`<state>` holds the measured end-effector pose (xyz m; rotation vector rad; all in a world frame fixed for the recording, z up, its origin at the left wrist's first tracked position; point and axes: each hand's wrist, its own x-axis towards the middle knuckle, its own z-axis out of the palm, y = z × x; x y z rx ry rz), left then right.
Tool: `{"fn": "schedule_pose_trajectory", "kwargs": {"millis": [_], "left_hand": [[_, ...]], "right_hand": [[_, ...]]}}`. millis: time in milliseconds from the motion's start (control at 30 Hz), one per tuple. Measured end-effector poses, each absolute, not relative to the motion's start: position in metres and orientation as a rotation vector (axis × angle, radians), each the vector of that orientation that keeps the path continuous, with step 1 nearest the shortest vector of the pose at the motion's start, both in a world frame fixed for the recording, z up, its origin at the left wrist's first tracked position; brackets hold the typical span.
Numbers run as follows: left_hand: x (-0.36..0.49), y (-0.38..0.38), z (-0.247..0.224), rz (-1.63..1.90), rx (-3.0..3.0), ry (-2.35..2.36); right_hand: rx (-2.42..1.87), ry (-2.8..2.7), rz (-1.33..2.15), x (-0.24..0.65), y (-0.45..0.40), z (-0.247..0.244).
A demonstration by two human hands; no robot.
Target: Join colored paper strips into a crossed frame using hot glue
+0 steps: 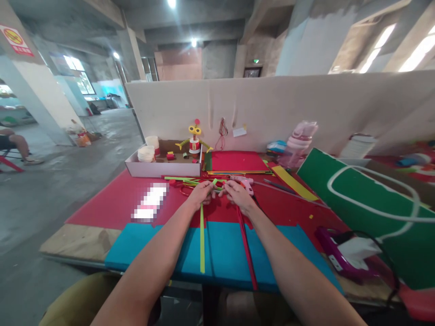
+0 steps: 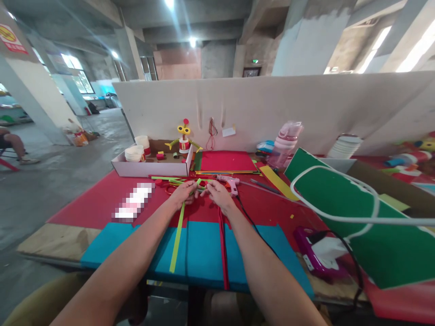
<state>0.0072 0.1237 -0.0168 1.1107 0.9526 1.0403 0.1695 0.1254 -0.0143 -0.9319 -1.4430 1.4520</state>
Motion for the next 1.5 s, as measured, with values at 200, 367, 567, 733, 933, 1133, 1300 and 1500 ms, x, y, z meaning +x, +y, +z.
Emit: {"fn": "schedule_pose_trajectory", "kwargs": {"millis": [200,367,567,733,933,1133,1300,1500], "left_hand": [[0.012,0.125,-0.023,1.202,1.331,1.043],[0.014,0.127,-0.024,1.183,1.397,1.001],[0.019,0.125,-0.024,1.195,1.391,0.988],[0.022,0.123,-0.025,1.175,1.400,0.977],[0.023,0.123,-0.026,1.160,1.415,0.969],[0.023,0.123,-0.028,1.145,1.418,0.961],[0.024,0.122,-0.026,1.138,1.424,0.966],[0.024,0.123,-0.027,1.122,1.427,0.958]], "right_hand": [[-1.012,-1.564,1.150,0.167,0.128,-0.020],[-1.033,-1.478,1.128,0.168,0.133,-0.021],[-1.131,-1.424,1.111,0.165,0.132,-0.021],[-1.136,-1.375,1.127,0.164,0.130,-0.021],[-1.140,-1.337,1.166,0.165,0.132,-0.024],[-1.058,-1.299,1.168,0.166,0.136,-0.030],[-1.013,-1.253,1.219,0.167,0.137,-0.030],[-1.006,-1.233,1.281,0.167,0.136,-0.030]]}}
